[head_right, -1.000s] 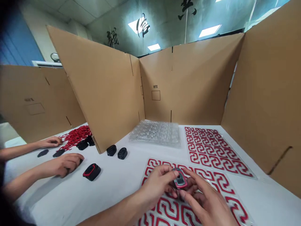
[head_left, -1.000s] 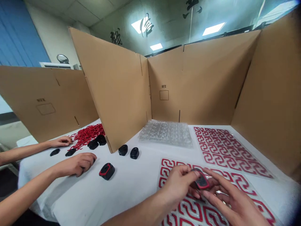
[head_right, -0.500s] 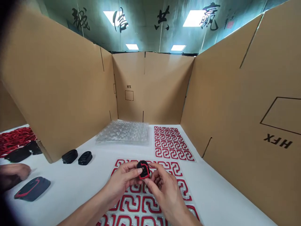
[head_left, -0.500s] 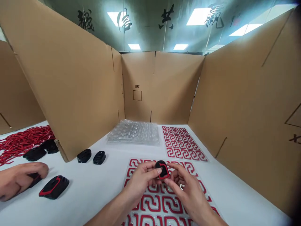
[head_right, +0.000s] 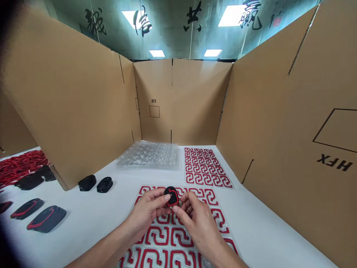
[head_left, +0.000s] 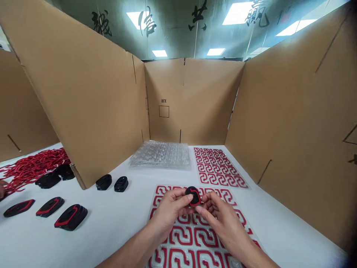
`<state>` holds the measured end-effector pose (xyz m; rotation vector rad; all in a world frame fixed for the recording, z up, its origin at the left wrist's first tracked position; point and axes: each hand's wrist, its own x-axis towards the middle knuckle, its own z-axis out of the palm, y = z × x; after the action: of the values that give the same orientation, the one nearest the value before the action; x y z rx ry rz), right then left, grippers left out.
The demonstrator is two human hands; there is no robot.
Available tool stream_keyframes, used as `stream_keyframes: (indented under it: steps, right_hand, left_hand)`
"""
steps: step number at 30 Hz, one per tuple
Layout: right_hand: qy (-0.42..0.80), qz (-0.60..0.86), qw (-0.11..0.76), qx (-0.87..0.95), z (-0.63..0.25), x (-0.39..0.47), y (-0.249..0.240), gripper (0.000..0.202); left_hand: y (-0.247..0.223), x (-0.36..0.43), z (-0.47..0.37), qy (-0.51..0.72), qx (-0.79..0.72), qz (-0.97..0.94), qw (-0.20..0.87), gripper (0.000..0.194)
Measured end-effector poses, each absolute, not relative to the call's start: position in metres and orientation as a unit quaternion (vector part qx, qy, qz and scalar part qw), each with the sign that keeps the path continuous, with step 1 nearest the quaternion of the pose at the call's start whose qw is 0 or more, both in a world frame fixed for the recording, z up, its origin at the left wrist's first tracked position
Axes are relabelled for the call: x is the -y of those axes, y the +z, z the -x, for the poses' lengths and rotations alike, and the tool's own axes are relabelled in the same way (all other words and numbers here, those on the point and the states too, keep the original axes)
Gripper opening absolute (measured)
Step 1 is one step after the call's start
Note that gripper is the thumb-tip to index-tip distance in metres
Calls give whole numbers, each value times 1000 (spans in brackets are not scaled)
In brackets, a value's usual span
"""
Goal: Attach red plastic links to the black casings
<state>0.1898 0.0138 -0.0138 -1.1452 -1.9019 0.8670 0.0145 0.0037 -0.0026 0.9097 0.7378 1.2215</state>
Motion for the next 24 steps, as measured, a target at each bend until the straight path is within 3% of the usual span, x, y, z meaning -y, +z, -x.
stream_keyframes:
  steps: [5,11,16,24]
  right_hand:
    - [341,436,333,763,-189,-14,-12,23]
    - [334,434,346,762,-188,-14,-11,26]
    - [358,425,351,754,-190,-15,-11,26]
    - [548,397,378,631,-188,-18,-17,40]
  left_hand:
    - [-4,-5,-14,517,-327,-380,694,26]
    - [-10,-6,-15,532,-321,-383,684,32]
    - [-13,-4,-19,557,-302,-413,654,19]
    - [-8,-3,-23,533,-287,-492,626,18]
